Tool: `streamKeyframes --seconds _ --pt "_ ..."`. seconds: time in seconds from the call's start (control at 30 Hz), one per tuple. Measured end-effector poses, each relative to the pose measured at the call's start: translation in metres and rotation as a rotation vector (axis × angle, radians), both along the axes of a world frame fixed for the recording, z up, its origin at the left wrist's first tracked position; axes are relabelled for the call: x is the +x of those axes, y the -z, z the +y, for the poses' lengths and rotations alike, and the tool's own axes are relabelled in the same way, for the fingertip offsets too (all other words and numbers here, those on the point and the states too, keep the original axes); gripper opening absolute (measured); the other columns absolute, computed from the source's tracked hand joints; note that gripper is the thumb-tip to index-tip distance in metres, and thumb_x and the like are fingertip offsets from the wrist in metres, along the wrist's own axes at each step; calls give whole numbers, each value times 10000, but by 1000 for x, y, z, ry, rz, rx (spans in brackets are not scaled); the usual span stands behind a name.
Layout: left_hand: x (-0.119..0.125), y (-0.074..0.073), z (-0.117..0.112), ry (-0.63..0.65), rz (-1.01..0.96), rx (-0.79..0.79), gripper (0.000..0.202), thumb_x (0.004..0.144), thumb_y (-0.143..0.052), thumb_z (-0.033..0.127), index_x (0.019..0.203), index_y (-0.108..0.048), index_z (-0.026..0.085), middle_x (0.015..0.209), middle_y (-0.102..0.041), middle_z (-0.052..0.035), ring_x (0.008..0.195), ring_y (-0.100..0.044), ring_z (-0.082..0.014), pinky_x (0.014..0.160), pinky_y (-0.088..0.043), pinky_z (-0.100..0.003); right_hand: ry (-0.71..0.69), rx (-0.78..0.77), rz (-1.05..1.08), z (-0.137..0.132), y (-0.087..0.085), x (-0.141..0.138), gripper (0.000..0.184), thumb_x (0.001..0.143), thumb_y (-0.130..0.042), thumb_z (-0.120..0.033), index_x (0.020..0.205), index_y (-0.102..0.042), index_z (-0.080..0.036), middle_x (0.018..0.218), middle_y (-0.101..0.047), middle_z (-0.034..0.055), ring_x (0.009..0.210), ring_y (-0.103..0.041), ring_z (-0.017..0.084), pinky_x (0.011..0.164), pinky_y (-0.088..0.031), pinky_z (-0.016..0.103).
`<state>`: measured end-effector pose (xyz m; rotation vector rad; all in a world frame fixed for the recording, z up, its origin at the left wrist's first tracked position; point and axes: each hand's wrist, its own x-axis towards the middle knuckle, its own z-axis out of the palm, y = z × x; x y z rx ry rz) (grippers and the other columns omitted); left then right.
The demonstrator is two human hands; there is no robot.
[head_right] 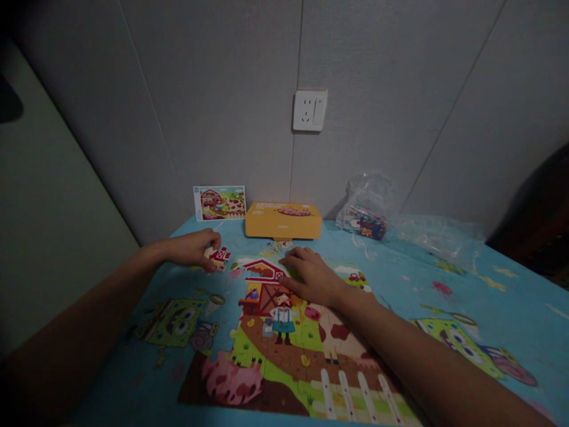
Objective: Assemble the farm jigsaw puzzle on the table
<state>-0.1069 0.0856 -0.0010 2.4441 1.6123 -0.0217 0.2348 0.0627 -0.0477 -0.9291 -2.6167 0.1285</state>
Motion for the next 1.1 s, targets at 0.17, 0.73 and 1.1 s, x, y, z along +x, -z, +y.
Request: streamKeyframes --seconds 0.17,0.73,1.1 --pt "16 -4 -2 65 -260 -81 263 714 -653 403 856 -639 183 811 -655 -8 738 -584 -169 630 -390 -235 -5 7 6 0 0 0 404 934 -527 -422 1228 -609 -157 1123 -590 148 1053 -542 281 940 -449 481" --pt "10 7 0 106 -11 111 501 723 -731 457 1166 -673 230 1213 -600 -112 1161 -485 -305 1004 -362 -388 5 -6 -2 0 0 0 424 935 -525 -421 1240 -609 -139 1131 -580 157 1039 -542 279 935 -454 478" --pt "41 -9 -15 137 -273 -133 317 809 -555 428 764 -672 138 649 -569 3 603 -469 -121 565 -336 -227 5 -5 2 1 1 0 423 933 -528 -421 1236 -613 -137 1125 -581 154 1043 -538 283 938 -449 476"
